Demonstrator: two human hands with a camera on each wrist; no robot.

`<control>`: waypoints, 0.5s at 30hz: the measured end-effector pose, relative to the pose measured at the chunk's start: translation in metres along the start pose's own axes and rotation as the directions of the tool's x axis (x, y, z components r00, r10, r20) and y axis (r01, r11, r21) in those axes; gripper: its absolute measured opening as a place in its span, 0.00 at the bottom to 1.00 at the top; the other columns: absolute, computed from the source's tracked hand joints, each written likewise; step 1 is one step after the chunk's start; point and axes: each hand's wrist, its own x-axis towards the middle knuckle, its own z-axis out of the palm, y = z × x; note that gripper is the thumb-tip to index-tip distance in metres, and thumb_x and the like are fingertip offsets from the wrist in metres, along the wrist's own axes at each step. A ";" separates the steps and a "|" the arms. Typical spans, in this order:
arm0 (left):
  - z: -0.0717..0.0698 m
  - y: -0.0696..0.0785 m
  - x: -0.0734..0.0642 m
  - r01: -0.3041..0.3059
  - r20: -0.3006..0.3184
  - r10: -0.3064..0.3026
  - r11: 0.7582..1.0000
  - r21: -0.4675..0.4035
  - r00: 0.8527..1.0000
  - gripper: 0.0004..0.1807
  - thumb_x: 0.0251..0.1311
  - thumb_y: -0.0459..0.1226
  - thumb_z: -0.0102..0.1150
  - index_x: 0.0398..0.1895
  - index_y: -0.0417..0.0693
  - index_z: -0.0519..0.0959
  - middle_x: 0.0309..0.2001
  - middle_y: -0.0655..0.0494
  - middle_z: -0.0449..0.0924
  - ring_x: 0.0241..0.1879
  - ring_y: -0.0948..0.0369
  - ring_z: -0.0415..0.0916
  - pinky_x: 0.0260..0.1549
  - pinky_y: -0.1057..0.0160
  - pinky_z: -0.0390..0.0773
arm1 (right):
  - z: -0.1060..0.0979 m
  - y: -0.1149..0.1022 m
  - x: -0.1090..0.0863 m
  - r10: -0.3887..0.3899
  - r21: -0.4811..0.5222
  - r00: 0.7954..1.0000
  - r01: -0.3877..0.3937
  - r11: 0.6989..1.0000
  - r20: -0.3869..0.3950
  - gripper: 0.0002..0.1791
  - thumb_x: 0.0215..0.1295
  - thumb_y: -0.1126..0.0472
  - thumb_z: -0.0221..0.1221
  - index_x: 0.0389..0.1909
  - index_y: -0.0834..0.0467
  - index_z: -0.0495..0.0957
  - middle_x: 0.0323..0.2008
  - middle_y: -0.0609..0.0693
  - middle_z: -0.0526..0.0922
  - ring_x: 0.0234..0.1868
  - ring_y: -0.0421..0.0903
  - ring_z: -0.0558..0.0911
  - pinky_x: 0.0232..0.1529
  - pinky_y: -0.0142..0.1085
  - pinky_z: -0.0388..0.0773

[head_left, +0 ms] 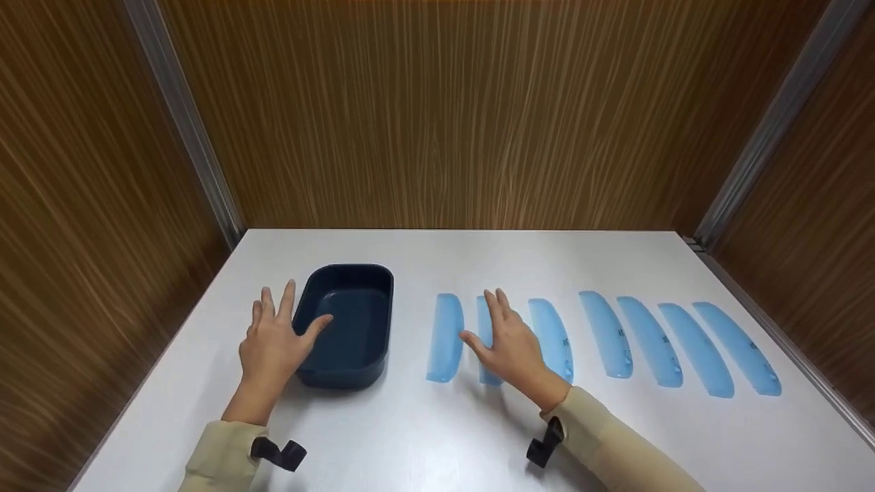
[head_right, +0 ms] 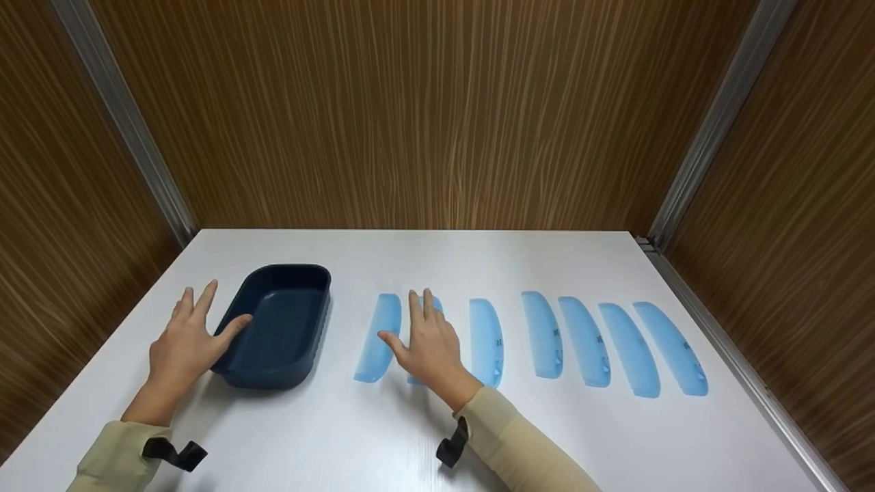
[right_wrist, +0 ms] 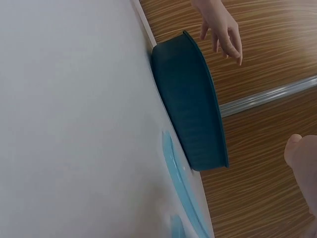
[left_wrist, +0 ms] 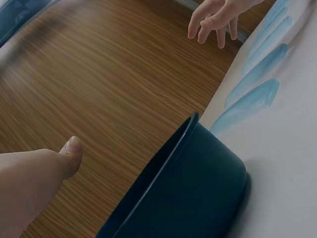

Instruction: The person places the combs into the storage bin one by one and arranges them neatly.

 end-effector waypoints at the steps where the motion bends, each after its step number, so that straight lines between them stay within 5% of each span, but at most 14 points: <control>1: 0.001 -0.003 0.000 0.007 -0.012 -0.007 1.000 -0.009 1.000 0.50 0.51 0.69 0.48 0.72 0.52 0.53 0.68 0.31 0.49 0.65 0.37 0.51 0.36 0.34 0.70 | 0.002 -0.002 0.001 0.004 0.007 1.000 -0.005 1.000 0.012 0.45 0.59 0.35 0.54 0.67 0.64 0.58 0.63 0.67 0.62 0.49 0.61 0.76 0.35 0.48 0.77; 6: 0.005 -0.015 0.002 0.027 -0.024 -0.029 0.997 -0.066 0.999 0.48 0.53 0.67 0.49 0.71 0.50 0.56 0.66 0.31 0.54 0.61 0.37 0.59 0.33 0.37 0.72 | 0.012 -0.012 0.005 0.037 0.043 0.998 -0.040 0.998 0.059 0.45 0.60 0.34 0.52 0.67 0.63 0.59 0.62 0.65 0.65 0.53 0.60 0.74 0.39 0.50 0.76; 11: 0.001 -0.026 0.011 0.083 0.087 -0.067 0.977 -0.195 0.994 0.48 0.53 0.68 0.47 0.72 0.51 0.54 0.67 0.35 0.54 0.60 0.36 0.60 0.47 0.38 0.66 | 0.017 -0.017 0.010 0.041 0.094 0.996 -0.049 0.994 0.080 0.43 0.60 0.35 0.52 0.66 0.63 0.59 0.60 0.63 0.68 0.53 0.60 0.74 0.37 0.51 0.76; 15: 0.003 -0.035 0.020 0.117 0.167 -0.062 0.932 -0.344 0.984 0.46 0.56 0.64 0.50 0.72 0.50 0.53 0.67 0.36 0.55 0.61 0.38 0.59 0.55 0.41 0.61 | 0.020 -0.018 0.013 0.071 0.136 0.991 -0.086 0.987 0.113 0.42 0.61 0.35 0.52 0.66 0.61 0.59 0.60 0.62 0.69 0.55 0.59 0.73 0.39 0.51 0.76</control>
